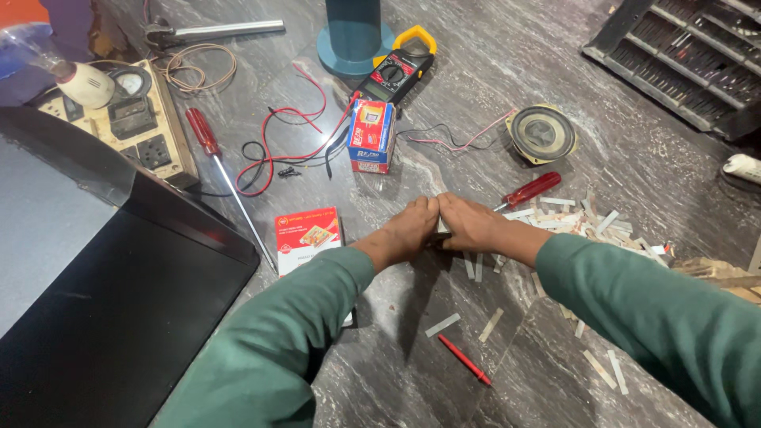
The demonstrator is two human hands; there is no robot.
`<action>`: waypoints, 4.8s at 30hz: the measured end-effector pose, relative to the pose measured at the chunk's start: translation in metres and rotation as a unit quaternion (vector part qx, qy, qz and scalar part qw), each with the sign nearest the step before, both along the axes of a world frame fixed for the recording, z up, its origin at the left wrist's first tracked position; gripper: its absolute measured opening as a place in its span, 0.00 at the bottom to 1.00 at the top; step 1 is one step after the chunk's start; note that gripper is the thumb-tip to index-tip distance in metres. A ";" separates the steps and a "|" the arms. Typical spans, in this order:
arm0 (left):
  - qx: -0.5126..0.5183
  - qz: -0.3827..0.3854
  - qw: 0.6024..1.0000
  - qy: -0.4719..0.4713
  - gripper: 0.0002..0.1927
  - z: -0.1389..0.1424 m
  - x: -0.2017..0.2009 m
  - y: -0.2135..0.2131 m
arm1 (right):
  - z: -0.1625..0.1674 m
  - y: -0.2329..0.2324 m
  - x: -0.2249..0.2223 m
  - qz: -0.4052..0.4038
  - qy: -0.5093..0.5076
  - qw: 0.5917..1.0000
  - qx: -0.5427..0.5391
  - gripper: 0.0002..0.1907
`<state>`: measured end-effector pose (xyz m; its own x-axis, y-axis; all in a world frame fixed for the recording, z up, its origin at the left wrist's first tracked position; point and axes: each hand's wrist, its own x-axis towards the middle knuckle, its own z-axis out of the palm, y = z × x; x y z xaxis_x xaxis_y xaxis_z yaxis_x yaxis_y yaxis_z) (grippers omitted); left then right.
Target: The person assembles a small electrical component by hand, inserting multiple small rectangular pieces into a white plastic housing. They use a red screwdriver to tighten a screw on the housing. The person then gathers a pile of the small pieces and places the assembled unit into a red and white box.
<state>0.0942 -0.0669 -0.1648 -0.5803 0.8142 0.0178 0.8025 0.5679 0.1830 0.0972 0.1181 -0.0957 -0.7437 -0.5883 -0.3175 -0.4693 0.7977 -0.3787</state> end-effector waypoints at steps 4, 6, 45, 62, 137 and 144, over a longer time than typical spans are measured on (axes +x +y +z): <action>0.059 0.016 0.997 -0.053 0.23 0.007 0.000 -0.002 | 0.006 -0.002 0.003 0.007 0.021 1.000 0.009 0.40; 0.072 0.032 0.994 -0.081 0.25 0.012 0.001 -0.007 | 0.015 -0.008 0.003 -0.015 0.014 0.999 0.049 0.38; 0.080 0.129 0.968 -0.201 0.28 0.051 -0.018 -0.004 | 0.042 -0.021 -0.015 -0.067 -0.065 0.987 0.128 0.37; 0.058 0.185 0.953 -0.232 0.32 0.039 -0.023 0.008 | 0.018 -0.012 -0.021 -0.083 -0.064 0.993 0.060 0.31; 0.211 0.133 0.962 -0.108 0.20 0.006 0.012 -0.005 | 0.033 -0.021 0.000 -0.025 -0.012 0.999 -0.019 0.37; 0.155 0.151 0.945 -0.243 0.30 0.033 -0.006 -0.010 | 0.032 -0.021 -0.004 -0.038 -0.021 0.999 -0.012 0.36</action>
